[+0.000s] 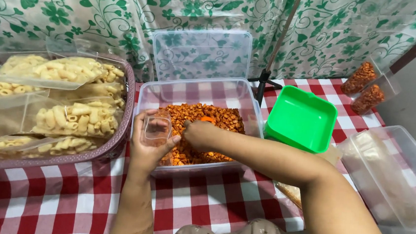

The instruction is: Packaging small orange snacks into plastic bags using a cup and spoon for measurement and transfer, then weighing them on a scale.

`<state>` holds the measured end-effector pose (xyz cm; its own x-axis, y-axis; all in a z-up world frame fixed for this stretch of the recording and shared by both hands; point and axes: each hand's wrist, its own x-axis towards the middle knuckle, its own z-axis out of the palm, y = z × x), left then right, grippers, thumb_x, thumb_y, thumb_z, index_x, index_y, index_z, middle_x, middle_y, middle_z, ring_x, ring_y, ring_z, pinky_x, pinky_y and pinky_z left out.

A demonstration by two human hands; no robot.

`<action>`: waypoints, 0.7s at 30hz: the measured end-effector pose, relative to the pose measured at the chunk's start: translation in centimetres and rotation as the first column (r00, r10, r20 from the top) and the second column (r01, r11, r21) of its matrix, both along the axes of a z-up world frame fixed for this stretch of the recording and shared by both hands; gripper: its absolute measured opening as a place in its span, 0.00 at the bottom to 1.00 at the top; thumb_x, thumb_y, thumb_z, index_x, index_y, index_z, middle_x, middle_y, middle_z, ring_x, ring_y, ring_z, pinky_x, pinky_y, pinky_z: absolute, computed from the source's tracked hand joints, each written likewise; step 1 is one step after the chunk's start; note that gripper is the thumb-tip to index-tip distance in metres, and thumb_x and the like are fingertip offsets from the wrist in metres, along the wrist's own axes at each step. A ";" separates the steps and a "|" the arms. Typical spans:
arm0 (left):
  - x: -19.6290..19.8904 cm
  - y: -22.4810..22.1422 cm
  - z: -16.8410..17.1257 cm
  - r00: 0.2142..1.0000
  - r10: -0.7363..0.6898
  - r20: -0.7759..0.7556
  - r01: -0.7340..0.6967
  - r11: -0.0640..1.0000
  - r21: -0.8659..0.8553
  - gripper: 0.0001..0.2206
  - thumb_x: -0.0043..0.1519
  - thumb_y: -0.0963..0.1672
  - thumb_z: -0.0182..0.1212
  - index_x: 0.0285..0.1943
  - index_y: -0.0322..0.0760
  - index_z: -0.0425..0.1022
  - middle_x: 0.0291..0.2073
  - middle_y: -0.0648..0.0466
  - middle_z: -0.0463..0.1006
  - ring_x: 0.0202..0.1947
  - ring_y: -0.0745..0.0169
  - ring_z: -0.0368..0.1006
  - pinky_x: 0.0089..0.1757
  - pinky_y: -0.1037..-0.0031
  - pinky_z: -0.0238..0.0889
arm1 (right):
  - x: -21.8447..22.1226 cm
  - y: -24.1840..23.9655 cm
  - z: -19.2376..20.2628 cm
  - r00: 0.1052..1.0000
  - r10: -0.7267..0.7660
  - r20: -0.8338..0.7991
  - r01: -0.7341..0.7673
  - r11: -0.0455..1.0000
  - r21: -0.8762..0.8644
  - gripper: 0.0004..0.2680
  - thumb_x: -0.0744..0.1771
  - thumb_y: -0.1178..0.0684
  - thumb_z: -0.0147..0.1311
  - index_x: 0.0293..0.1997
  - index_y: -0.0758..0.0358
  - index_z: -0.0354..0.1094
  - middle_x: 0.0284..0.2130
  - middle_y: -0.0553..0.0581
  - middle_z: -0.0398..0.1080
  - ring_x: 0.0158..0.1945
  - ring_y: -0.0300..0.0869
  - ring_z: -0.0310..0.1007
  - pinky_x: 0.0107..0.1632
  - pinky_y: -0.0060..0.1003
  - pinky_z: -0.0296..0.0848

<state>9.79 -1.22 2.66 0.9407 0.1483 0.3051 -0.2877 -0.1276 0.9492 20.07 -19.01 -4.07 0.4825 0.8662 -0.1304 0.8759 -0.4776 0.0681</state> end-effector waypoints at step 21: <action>0.4 -0.3 -0.3 1.000 0.000 0.010 -0.001 1.000 0.016 0.42 0.44 0.46 0.84 0.67 0.38 0.63 0.39 0.50 0.79 0.45 0.59 0.75 0.51 0.63 0.69 | -1.4 1.1 0.2 0.997 -0.079 0.013 0.071 0.951 0.301 0.09 0.68 0.55 0.45 0.37 0.70 0.70 0.35 0.70 0.69 0.26 0.57 0.78 0.27 0.43 0.78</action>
<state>10.16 -1.57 2.39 0.9376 0.1438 0.3165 -0.2968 -0.1429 0.9442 18.66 -17.95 -3.89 0.5473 0.8248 0.1424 0.8367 -0.5435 -0.0677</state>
